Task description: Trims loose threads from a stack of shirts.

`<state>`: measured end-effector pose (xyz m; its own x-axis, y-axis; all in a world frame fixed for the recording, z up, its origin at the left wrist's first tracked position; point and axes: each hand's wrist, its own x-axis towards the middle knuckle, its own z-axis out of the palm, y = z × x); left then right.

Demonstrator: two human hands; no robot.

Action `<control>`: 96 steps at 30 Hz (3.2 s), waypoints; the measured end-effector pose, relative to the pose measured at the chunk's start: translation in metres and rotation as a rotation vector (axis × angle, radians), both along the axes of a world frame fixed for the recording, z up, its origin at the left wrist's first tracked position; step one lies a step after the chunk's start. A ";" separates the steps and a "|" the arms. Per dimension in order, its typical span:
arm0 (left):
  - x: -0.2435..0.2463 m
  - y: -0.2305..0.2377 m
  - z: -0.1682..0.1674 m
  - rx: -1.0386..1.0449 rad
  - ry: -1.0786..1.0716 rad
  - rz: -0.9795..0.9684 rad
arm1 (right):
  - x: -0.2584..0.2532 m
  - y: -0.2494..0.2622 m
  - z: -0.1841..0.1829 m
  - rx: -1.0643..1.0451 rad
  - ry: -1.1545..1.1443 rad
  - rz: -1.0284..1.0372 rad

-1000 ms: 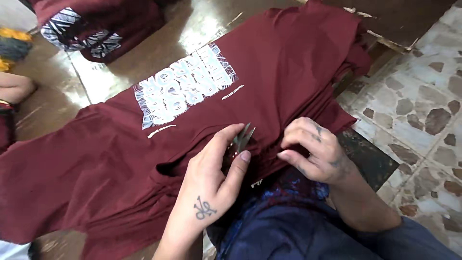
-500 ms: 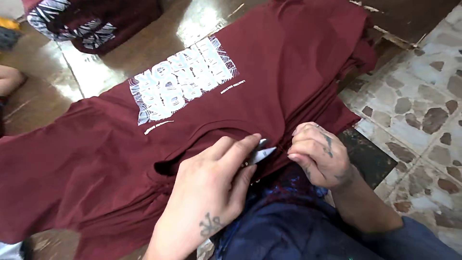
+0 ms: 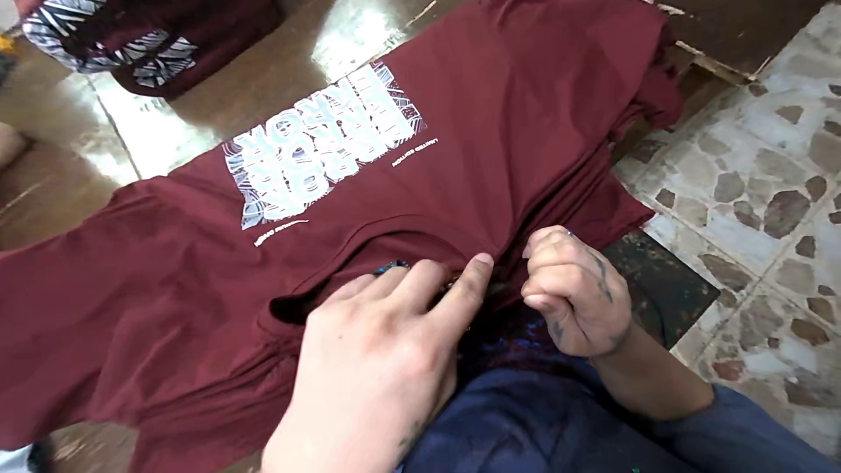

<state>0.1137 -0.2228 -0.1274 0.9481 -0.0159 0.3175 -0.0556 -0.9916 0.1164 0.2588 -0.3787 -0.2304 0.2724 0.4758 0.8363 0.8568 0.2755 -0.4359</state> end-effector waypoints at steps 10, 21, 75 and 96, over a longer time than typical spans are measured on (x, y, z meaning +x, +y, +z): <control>-0.003 0.021 -0.032 -0.417 -0.173 0.176 | 0.018 0.009 -0.006 -0.134 -0.069 0.007; 0.000 0.002 -0.005 -0.028 -0.010 -0.029 | 0.007 -0.003 0.002 -0.020 0.054 0.080; 0.011 0.004 -0.073 -0.960 -0.176 0.151 | 0.056 0.033 -0.008 -0.172 -0.099 0.084; -0.012 0.015 -0.054 -0.448 -0.043 0.226 | 0.022 0.003 -0.016 -0.042 0.015 0.099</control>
<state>0.1016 -0.2082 -0.1810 0.8982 0.3347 0.2848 0.1406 -0.8329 0.5353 0.2803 -0.3754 -0.2468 0.2348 0.5357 0.8111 0.8197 0.3394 -0.4615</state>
